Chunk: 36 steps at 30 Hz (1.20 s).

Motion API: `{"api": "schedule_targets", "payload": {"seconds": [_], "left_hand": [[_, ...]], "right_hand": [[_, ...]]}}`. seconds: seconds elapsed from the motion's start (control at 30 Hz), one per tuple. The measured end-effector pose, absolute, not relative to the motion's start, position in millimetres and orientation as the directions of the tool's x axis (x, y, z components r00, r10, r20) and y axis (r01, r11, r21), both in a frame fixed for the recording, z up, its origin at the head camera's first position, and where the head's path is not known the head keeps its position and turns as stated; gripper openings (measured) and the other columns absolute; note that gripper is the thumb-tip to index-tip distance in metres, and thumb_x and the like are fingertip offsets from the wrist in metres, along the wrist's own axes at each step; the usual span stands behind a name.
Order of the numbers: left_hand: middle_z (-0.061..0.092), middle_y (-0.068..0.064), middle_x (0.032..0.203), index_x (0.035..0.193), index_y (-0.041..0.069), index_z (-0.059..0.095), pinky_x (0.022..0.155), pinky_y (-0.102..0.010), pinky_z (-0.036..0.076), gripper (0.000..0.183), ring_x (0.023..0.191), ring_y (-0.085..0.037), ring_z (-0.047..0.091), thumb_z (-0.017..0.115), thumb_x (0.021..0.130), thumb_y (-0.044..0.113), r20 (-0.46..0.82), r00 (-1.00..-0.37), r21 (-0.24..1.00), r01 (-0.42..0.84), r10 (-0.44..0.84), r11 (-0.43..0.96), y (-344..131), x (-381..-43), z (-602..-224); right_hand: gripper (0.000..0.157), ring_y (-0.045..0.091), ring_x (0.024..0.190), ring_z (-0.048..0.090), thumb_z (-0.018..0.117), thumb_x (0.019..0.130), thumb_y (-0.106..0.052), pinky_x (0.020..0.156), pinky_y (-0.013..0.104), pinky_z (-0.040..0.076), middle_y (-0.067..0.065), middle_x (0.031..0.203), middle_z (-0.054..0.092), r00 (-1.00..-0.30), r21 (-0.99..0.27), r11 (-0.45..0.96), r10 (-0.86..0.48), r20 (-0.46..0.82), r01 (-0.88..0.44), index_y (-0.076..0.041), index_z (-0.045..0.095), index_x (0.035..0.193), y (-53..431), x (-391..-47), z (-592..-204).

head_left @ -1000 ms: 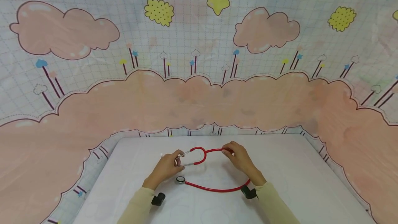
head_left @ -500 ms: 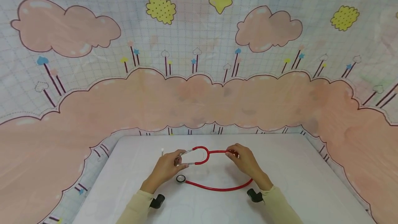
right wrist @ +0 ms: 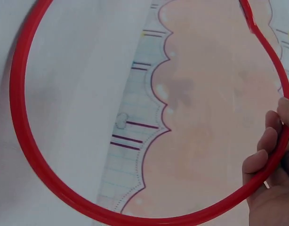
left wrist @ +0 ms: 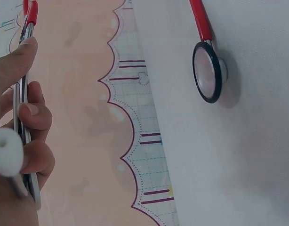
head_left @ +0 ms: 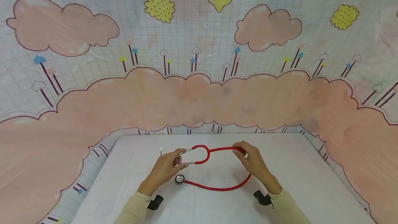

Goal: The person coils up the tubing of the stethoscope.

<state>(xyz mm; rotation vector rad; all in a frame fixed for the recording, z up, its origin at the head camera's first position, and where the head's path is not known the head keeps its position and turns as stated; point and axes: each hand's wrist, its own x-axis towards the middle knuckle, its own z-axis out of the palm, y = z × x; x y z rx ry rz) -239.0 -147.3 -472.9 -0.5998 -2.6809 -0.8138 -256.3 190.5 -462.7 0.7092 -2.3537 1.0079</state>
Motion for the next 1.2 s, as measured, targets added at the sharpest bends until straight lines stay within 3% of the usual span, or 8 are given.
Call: {"api": "schedule_targets", "payload": {"seconds": [0.13,0.3,0.67,0.97,1.2], "left_hand": [[0.051,0.016,0.07,0.122,0.016,0.063,0.057,-0.018,0.039,0.049,0.062,0.001,0.043,0.082,0.079,0.029,0.37,-0.862,0.449,0.493,0.347,0.745,-147.1,-235.4,-467.7],[0.05,0.016,0.069,0.12,0.015,0.065,0.057,-0.017,0.038,0.046,0.061,0.002,0.042,0.081,0.079,0.03,0.381,-0.837,0.429,0.537,0.393,0.726,-147.1,-231.2,-463.7],[0.05,0.015,0.069,0.12,0.013,0.064,0.056,-0.017,0.04,0.045,0.061,0.002,0.042,0.078,0.081,0.032,0.324,-0.833,0.452,0.553,0.449,0.7,-141.4,-224.4,-462.4],[0.05,0.016,0.07,0.121,0.017,0.064,0.056,-0.016,0.041,0.046,0.061,0.002,0.043,0.078,0.081,0.035,0.302,-0.811,0.451,0.584,0.501,0.674,-133.5,-221.5,-461.3],[0.051,0.015,0.07,0.12,0.016,0.066,0.057,-0.015,0.043,0.047,0.062,0.003,0.045,0.079,0.08,0.035,0.315,-0.785,0.466,0.618,0.533,0.633,-126.9,-215.3,-454.1]], "right_hand": [[0.022,0.004,0.074,0.048,0.073,0.086,-0.006,0.061,0.018,0.045,-0.008,0.085,0.063,-0.687,-0.464,0.567,-0.274,0.674,-0.681,-0.013,0.069,0.107,190.9,-254.5,-456.9],[0.024,0.003,0.074,0.049,0.072,0.086,-0.005,0.061,0.017,0.046,-0.009,0.086,0.063,-0.659,-0.441,0.558,-0.279,0.698,-0.703,-0.014,0.069,0.108,189.9,-251.2,-452.2],[0.018,0.007,0.072,0.053,0.071,0.087,-0.006,0.064,0.011,0.046,-0.001,0.089,0.065,-0.512,-0.317,0.488,-0.34,0.789,-0.813,-0.006,0.07,0.105,179.8,-257.4,-435.8],[0.017,0.006,0.072,0.054,0.07,0.09,-0.013,0.064,0.012,0.047,-0.002,0.09,0.065,-0.515,-0.317,0.479,-0.371,0.773,-0.819,-0.009,0.072,0.106,168.8,-260.9,-425.4],[0.026,0.006,0.071,0.053,0.061,0.095,-0.032,0.062,0.013,0.046,-0.002,0.09,0.064,-0.492,-0.299,0.453,-0.404,0.771,-0.84,-0.013,0.073,0.107,158.2,-262.3,-421.4]]}}
